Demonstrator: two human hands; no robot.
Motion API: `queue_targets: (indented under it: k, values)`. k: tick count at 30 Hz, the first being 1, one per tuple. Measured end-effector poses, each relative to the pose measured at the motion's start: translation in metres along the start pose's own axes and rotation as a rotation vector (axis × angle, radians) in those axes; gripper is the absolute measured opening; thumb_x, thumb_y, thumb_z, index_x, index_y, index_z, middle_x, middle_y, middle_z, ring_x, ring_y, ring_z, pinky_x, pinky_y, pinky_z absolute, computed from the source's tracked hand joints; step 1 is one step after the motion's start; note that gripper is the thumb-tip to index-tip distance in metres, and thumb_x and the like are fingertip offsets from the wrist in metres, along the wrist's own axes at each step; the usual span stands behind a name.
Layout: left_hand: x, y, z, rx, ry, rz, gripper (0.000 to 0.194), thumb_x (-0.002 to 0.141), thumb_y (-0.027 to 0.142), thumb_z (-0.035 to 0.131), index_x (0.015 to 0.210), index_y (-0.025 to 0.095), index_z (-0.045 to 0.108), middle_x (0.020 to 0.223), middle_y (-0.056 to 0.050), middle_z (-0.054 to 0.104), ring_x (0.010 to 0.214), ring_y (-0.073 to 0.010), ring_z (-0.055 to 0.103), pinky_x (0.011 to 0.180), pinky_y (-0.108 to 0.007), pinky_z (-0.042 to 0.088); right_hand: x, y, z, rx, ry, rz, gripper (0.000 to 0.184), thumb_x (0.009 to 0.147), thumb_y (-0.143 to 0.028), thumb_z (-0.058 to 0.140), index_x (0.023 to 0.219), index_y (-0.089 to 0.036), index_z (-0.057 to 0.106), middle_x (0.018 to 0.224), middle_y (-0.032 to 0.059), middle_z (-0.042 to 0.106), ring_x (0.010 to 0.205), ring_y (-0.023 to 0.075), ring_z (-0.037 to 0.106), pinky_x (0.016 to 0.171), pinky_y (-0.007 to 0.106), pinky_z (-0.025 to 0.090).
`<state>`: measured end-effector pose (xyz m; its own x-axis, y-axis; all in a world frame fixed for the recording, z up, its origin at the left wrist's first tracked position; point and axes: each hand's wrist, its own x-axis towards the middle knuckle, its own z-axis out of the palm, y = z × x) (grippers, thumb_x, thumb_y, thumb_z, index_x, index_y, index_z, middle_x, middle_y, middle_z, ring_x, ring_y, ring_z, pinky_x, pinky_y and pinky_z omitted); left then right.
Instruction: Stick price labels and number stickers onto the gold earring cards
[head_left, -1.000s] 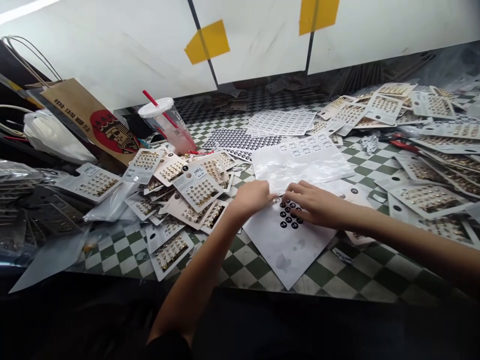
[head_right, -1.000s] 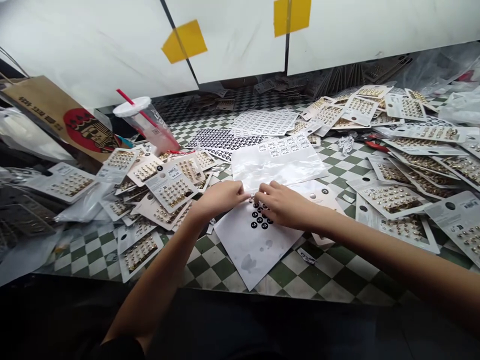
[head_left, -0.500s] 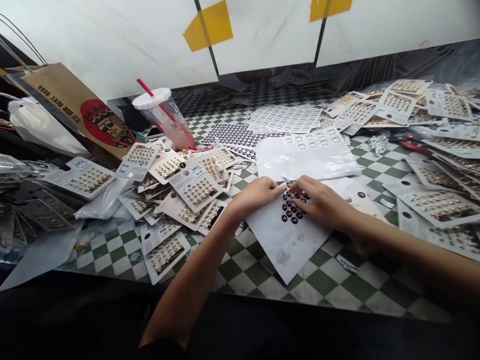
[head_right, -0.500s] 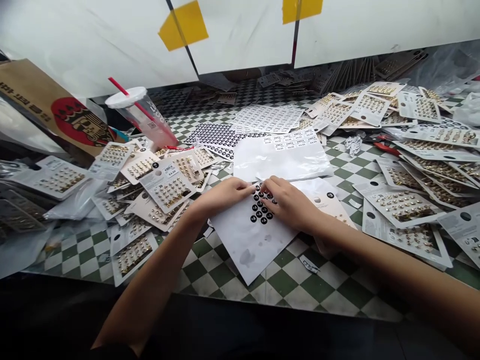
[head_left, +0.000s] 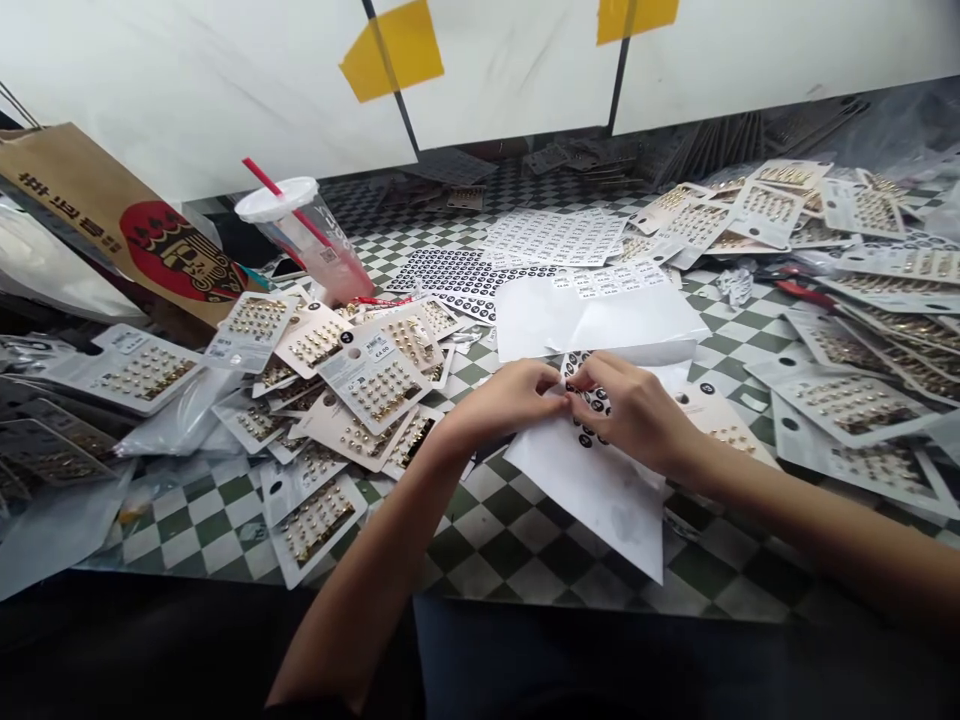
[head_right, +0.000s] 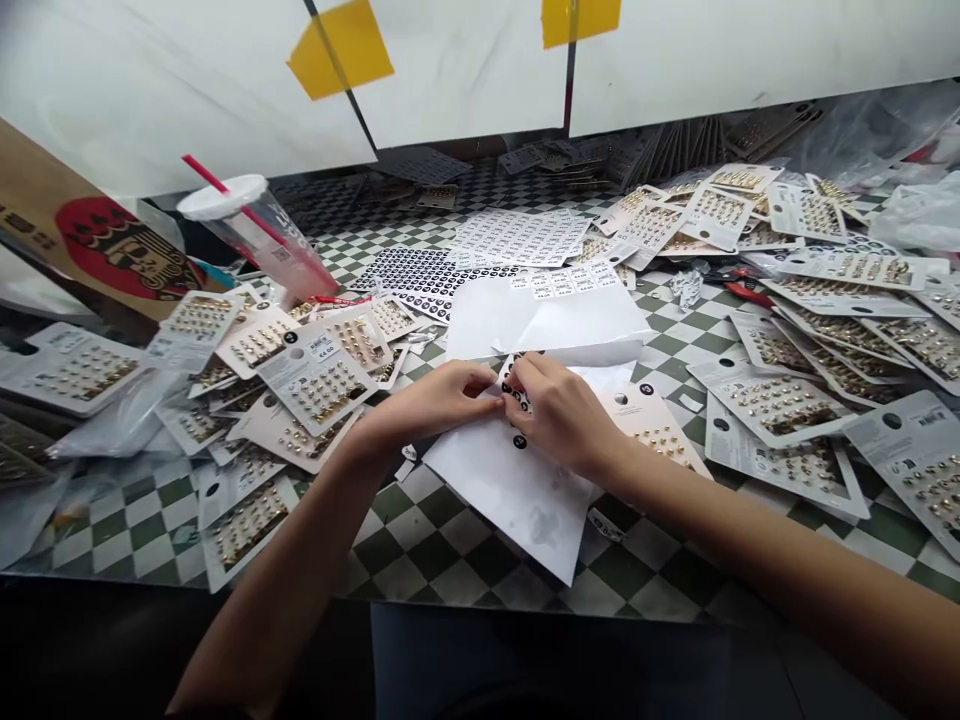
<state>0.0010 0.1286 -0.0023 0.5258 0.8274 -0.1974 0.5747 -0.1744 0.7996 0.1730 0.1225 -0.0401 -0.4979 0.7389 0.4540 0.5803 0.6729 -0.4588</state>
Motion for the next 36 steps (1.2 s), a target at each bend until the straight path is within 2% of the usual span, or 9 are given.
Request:
queue_targets:
  k: [9, 15, 19, 22, 25, 27, 30, 33, 36]
  values:
    - [-0.001, -0.004, -0.002, 0.075, 0.036, -0.050, 0.020, 0.077, 0.028, 0.049, 0.061, 0.017, 0.047, 0.065, 0.001, 0.046, 0.062, -0.0123, 0.043, 0.052, -0.024, 0.029, 0.001, 0.007, 0.002, 0.020, 0.089, -0.003, 0.013, 0.076, -0.007, 0.051, 0.071, -0.018, 0.048, 0.070, 0.0040, 0.056, 0.062, 0.0167, 0.055, 0.057, 0.029, 0.046]
    - [0.001, -0.003, 0.005, 0.119, 0.360, -0.154, 0.018, 0.084, 0.036, 0.049, 0.084, 0.018, 0.051, 0.084, -0.004, 0.058, 0.076, -0.0172, 0.052, 0.064, -0.027, 0.037, 0.003, 0.010, -0.002, -0.121, 0.197, -0.043, 0.013, 0.080, -0.007, 0.047, 0.074, -0.018, 0.048, 0.069, 0.0042, 0.054, 0.060, 0.0154, 0.052, 0.053, 0.026, 0.044]
    - [0.009, -0.001, 0.021, -0.159, 0.211, -0.101, 0.030, 0.089, 0.044, 0.039, 0.076, 0.018, 0.048, 0.076, -0.002, 0.056, 0.069, -0.0148, 0.051, 0.062, -0.027, 0.039, 0.003, 0.006, -0.006, -0.417, 0.238, -0.200, 0.019, 0.086, -0.011, 0.044, 0.070, -0.020, 0.048, 0.064, 0.0049, 0.052, 0.060, 0.0175, 0.047, 0.053, 0.028, 0.040]
    - [0.015, -0.005, 0.030, -0.280, 0.259, -0.063, 0.024, 0.089, 0.037, 0.040, 0.075, 0.018, 0.047, 0.075, -0.001, 0.055, 0.071, -0.0137, 0.052, 0.065, -0.026, 0.041, 0.004, 0.006, -0.006, -0.506, 0.212, -0.264, 0.018, 0.086, -0.012, 0.046, 0.070, -0.018, 0.051, 0.063, 0.0060, 0.053, 0.061, 0.0192, 0.046, 0.056, 0.031, 0.041]
    - [0.017, -0.008, 0.031, -0.281, 0.313, -0.082, 0.019, 0.088, 0.030, 0.041, 0.074, 0.018, 0.047, 0.072, 0.000, 0.053, 0.069, -0.0130, 0.051, 0.064, -0.025, 0.040, 0.005, 0.008, -0.006, -0.408, 0.147, -0.263, 0.013, 0.086, -0.011, 0.047, 0.076, -0.015, 0.056, 0.068, 0.0086, 0.057, 0.066, 0.0209, 0.050, 0.060, 0.033, 0.045]
    - [0.016, -0.007, 0.029, -0.233, 0.345, -0.080, 0.017, 0.087, 0.025, 0.041, 0.072, 0.018, 0.046, 0.070, 0.001, 0.052, 0.067, -0.0124, 0.049, 0.062, -0.025, 0.039, 0.005, 0.009, -0.009, -0.268, 0.106, -0.205, 0.012, 0.086, -0.011, 0.046, 0.085, -0.013, 0.057, 0.076, 0.0107, 0.060, 0.072, 0.0222, 0.054, 0.063, 0.035, 0.048]
    - [0.014, -0.001, 0.026, -0.132, 0.364, -0.003, 0.015, 0.087, 0.022, 0.042, 0.073, 0.019, 0.046, 0.069, 0.002, 0.051, 0.065, -0.0122, 0.047, 0.060, -0.024, 0.036, 0.004, 0.010, -0.018, 0.014, 0.093, 0.026, 0.012, 0.086, -0.015, 0.049, 0.095, -0.013, 0.058, 0.086, 0.0104, 0.061, 0.077, 0.0207, 0.059, 0.067, 0.035, 0.051]
    - [0.011, 0.006, 0.029, -0.046, 0.330, 0.102, 0.012, 0.087, 0.021, 0.044, 0.078, 0.019, 0.050, 0.074, 0.001, 0.053, 0.070, -0.0132, 0.049, 0.063, -0.025, 0.037, 0.000, 0.008, -0.027, 0.287, 0.054, 0.248, 0.008, 0.083, -0.020, 0.056, 0.089, -0.016, 0.059, 0.085, 0.0065, 0.061, 0.075, 0.0173, 0.061, 0.068, 0.033, 0.052]
    - [0.010, 0.009, 0.033, 0.018, 0.310, 0.146, 0.011, 0.086, 0.018, 0.045, 0.079, 0.018, 0.053, 0.077, -0.001, 0.056, 0.075, -0.0147, 0.051, 0.067, -0.026, 0.038, -0.005, 0.002, -0.029, 0.384, 0.086, 0.332, 0.002, 0.080, -0.020, 0.058, 0.079, -0.018, 0.058, 0.078, 0.0032, 0.059, 0.073, 0.0163, 0.060, 0.068, 0.032, 0.051]
